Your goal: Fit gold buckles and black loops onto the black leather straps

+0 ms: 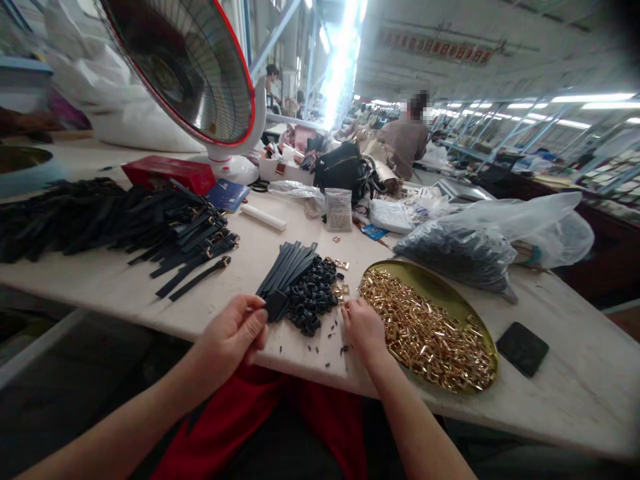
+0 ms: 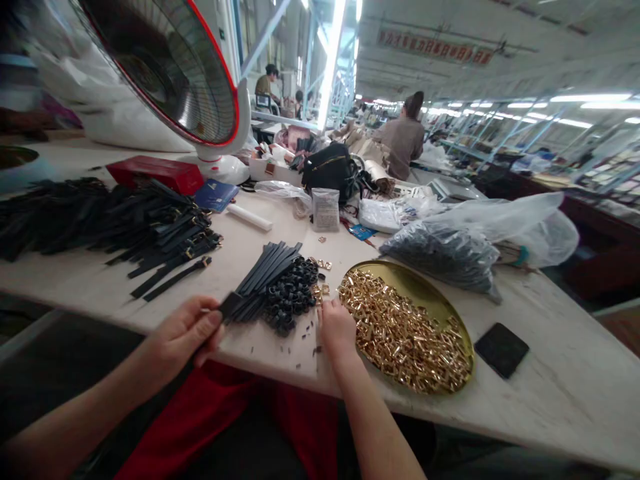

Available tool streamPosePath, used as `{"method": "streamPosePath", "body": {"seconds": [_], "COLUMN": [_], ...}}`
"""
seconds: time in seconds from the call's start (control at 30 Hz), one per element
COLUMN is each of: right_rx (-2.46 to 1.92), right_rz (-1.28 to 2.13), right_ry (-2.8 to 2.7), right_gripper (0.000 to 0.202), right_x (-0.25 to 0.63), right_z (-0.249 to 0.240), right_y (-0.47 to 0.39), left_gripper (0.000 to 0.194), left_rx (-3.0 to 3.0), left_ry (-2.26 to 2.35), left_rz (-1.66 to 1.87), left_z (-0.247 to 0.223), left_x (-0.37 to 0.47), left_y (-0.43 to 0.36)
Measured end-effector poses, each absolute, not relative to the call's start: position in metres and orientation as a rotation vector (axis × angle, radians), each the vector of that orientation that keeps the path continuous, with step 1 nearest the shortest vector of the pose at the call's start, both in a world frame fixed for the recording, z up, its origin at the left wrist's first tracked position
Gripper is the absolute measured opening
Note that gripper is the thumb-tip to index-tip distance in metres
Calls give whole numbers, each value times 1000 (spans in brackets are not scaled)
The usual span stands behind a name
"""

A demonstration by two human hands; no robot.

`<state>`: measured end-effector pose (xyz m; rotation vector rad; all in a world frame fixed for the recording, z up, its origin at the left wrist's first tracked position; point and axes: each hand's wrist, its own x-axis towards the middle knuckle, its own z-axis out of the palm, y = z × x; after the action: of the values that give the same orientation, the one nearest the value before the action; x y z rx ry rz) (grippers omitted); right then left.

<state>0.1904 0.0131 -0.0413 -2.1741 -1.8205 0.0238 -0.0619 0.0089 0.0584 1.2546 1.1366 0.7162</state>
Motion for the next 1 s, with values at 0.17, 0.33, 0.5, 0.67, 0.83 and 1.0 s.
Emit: {"method": "streamPosePath", "body": {"seconds": [0.17,0.33,0.5,0.67,0.83,1.0], "right_rx": [-2149,-2159,-2174,-2139,-2087,-2097], "right_rz": [33,38,14,56,119,177], "right_ry": [-1950,-2005,-2000,-2049,-2084,-2036], "right_gripper": [16,13,12,9,13,9], "right_x": [182,174,168,170,171,173], "right_z": [-44,-45,-46,-46,-48,-49], "right_y": [16,23,33,28,17,16], "left_gripper": [19,14,20,24,22,19], "left_rx": [857,705,722,769,954,983], "left_ry": [933,941,975,1004,1038,1069], "left_rz": [447,420,420,418,396,396], "left_z": [15,11,9,3,-9,-22], "left_x": [-41,-30,-25,-27,-20,-12], "left_y": [-16,-24,-18,-10,0,8]}}
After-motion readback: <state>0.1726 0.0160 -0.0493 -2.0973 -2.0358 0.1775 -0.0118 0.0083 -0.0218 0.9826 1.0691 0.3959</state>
